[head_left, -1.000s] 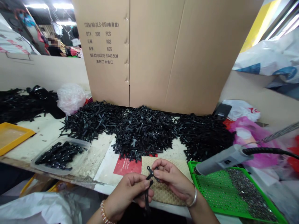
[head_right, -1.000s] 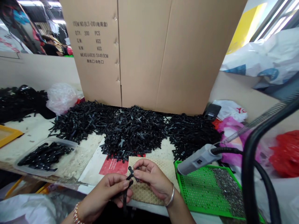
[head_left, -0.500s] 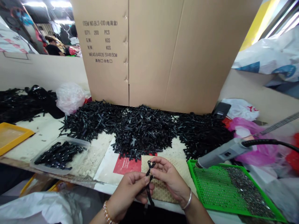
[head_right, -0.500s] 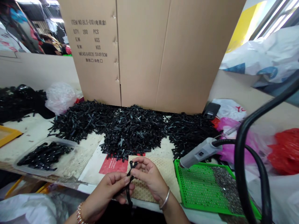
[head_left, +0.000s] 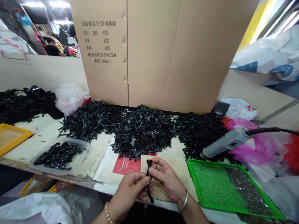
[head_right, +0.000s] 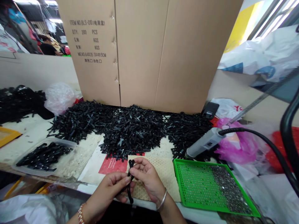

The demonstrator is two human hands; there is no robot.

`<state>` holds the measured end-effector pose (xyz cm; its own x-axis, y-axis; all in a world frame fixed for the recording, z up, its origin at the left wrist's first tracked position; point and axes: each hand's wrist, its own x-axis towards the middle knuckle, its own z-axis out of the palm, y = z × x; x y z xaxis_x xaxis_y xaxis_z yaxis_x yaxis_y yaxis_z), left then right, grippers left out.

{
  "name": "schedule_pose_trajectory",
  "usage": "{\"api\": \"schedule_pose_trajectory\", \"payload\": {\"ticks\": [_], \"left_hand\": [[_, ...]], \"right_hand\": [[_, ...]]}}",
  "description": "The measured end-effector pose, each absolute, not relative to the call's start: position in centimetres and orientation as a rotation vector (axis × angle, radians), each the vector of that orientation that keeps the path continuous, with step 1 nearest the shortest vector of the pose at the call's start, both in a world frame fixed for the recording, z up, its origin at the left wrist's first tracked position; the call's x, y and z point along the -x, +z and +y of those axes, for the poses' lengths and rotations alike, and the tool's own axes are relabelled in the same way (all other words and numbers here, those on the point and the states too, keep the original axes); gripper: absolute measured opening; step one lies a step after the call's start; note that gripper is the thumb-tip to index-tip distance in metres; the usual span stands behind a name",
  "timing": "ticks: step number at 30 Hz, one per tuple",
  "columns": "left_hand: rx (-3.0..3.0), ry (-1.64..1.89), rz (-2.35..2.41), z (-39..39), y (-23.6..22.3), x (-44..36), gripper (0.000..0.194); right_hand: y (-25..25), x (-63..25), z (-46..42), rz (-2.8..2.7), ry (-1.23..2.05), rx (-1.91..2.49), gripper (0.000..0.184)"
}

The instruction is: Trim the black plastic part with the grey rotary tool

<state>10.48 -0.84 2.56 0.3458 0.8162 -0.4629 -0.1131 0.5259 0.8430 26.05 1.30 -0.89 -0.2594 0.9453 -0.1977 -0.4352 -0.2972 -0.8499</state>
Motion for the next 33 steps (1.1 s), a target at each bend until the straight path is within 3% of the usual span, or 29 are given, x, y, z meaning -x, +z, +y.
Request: {"api": "schedule_pose_trajectory", "payload": {"ticks": [15,33], "left_hand": [[-1.014,0.785,1.146,-0.9,2.0,-10.6,0.053],[-0.733,0.818,1.017,-1.2,2.0,-10.7,0.044]], "right_hand": [[0.9,-27.0,2.0,-1.182,1.555,1.012,0.047],[-0.1,-26.8,1.5,-1.018,1.641,0.936,0.048]]}}
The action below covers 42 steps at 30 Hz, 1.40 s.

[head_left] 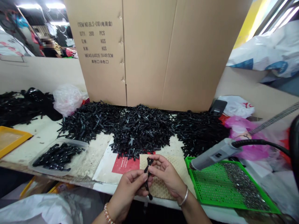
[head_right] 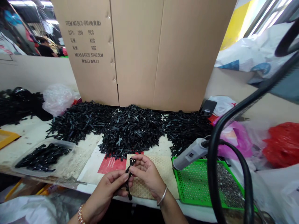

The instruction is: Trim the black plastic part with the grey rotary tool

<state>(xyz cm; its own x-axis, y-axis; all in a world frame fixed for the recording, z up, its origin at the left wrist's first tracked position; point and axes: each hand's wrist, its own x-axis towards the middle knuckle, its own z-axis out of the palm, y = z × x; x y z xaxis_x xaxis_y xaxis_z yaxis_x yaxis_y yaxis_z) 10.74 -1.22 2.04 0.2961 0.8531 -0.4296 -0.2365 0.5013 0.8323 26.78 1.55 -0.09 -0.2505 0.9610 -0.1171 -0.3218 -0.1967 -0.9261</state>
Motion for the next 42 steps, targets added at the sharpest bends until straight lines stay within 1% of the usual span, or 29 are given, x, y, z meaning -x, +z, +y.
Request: {"api": "schedule_pose_trajectory", "payload": {"ticks": [3,6,10,12,14,19,25,28,30,33,36,39,42], "left_hand": [[-0.603,0.941,1.115,-1.0,1.4,-10.9,0.046],[-0.489,1.081,1.205,-0.8,0.8,-10.9,0.057],[-0.439,1.120,1.181,-0.5,0.5,-10.8,0.074],[-0.402,1.112,1.163,-0.5,0.6,-10.8,0.077],[-0.388,1.111,1.165,-0.7,0.7,-10.9,0.072],[-0.425,1.151,1.143,-1.3,1.0,-11.4,0.053],[-0.347,1.100,1.034,-2.1,1.0,-11.8,0.044],[-0.421,1.099,1.020,-2.4,1.0,-12.0,0.039],[-0.446,1.075,1.018,-2.5,1.0,-12.3,0.037],[-0.489,1.006,0.980,-2.7,1.1,-12.7,0.036],[-0.526,0.937,0.937,-2.9,1.4,-13.1,0.040],[-0.491,0.909,0.941,-2.9,1.5,-13.6,0.045],[-0.501,0.887,0.942,-2.5,1.5,-14.1,0.046]], "right_hand": [[0.0,-26.5,1.4,-0.970,1.566,0.976,0.046],[-0.1,-26.0,1.0,-0.937,1.515,1.016,0.043],[-0.5,-25.2,0.0,-1.001,1.519,1.018,0.042],[-0.7,-24.9,-0.6,-1.023,1.527,1.014,0.042],[-0.8,-24.7,-1.2,-1.025,1.519,1.009,0.040],[-0.9,-24.9,-2.3,-1.042,1.438,1.006,0.038],[-1.1,-25.1,-3.8,-1.090,1.371,1.022,0.033],[-1.6,-25.3,-4.8,-1.077,1.374,1.004,0.037],[-2.0,-25.5,-5.3,-1.038,1.365,1.014,0.040],[-2.2,-26.1,-5.6,-0.941,1.369,1.026,0.039],[-2.1,-26.8,-5.6,-0.906,1.351,1.014,0.037],[-2.2,-27.2,-5.6,-0.999,1.233,1.054,0.033],[-2.1,-27.6,-5.7,-1.198,1.030,1.141,0.027]]}}
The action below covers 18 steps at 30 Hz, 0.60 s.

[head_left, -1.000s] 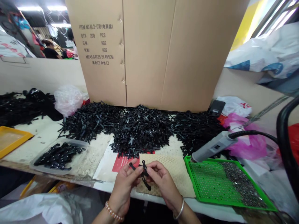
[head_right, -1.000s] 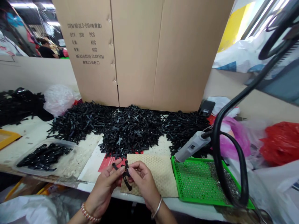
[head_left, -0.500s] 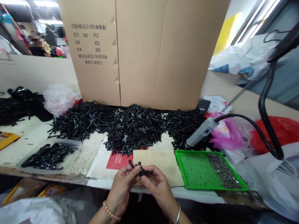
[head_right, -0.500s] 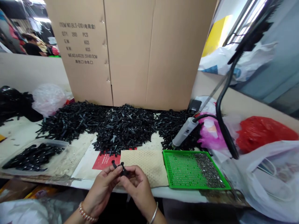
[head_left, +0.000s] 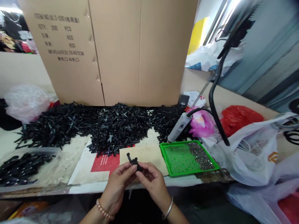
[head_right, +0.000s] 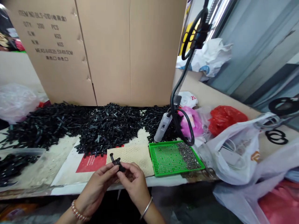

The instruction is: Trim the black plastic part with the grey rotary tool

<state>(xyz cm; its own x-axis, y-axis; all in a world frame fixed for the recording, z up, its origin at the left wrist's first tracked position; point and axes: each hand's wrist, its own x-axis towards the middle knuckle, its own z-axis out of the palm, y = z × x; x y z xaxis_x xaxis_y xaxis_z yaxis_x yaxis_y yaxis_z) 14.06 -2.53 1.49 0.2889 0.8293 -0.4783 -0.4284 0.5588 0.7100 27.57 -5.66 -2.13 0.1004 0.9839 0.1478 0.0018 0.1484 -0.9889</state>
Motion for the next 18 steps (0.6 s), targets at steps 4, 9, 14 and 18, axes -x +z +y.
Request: {"api": "schedule_pose_trajectory", "payload": {"ticks": [4,9,14,18], "left_hand": [[-0.570,0.867,0.938,-1.8,1.1,-14.7,0.043],[-0.519,0.809,1.024,-0.1,0.7,-15.8,0.032],[-0.561,0.726,1.032,2.2,0.8,-17.6,0.014],[-0.640,0.620,0.971,3.6,0.7,-19.7,0.014]], "right_hand": [[-1.4,-28.7,-6.2,-1.474,0.758,1.224,0.029],[0.5,-32.2,-4.8,-1.178,0.221,1.218,0.042],[2.2,-34.8,0.1,-1.159,0.448,1.139,0.062],[4.0,-35.8,1.6,-1.190,0.696,1.144,0.039]]}}
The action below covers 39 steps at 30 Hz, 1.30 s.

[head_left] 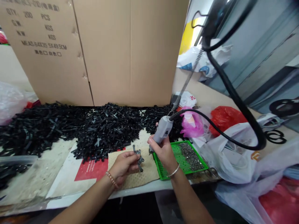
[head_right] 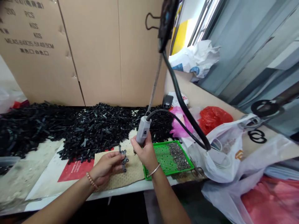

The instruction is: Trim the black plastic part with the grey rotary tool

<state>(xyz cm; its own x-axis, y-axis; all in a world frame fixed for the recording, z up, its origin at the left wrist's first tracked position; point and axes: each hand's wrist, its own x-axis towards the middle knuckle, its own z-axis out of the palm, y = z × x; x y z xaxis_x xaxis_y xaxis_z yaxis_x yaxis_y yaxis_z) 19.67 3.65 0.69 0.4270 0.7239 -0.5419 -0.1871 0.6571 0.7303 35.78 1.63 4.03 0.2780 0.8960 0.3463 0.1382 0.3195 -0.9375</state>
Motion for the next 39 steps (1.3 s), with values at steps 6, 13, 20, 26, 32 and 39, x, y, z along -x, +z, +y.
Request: {"api": "schedule_pose_trajectory", "payload": {"ticks": [6,13,20,26,32,39], "left_hand": [[-0.685,0.563,0.988,4.2,-1.0,-22.6,0.011],[-0.754,0.529,1.063,3.9,-1.5,-23.4,0.016],[-0.775,0.526,1.036,4.0,-1.9,-23.4,0.029],[-0.775,0.522,1.026,4.0,-2.0,-23.3,0.029],[-0.772,0.512,1.032,4.0,-1.6,-23.3,0.027],[-0.767,0.518,1.037,4.0,-1.5,-23.2,0.025]], "right_hand": [[4.3,-38.1,-1.5,-1.138,0.713,1.102,0.032],[-1.4,-38.1,-3.7,-0.846,0.738,1.062,0.020],[-1.3,-38.2,-3.9,-0.881,0.716,1.048,0.017],[-1.6,-38.4,-3.5,-0.859,0.717,1.091,0.021],[-2.3,-38.7,-3.5,-0.886,0.730,1.106,0.022],[-2.6,-38.7,-3.5,-0.884,0.717,1.133,0.024]]}}
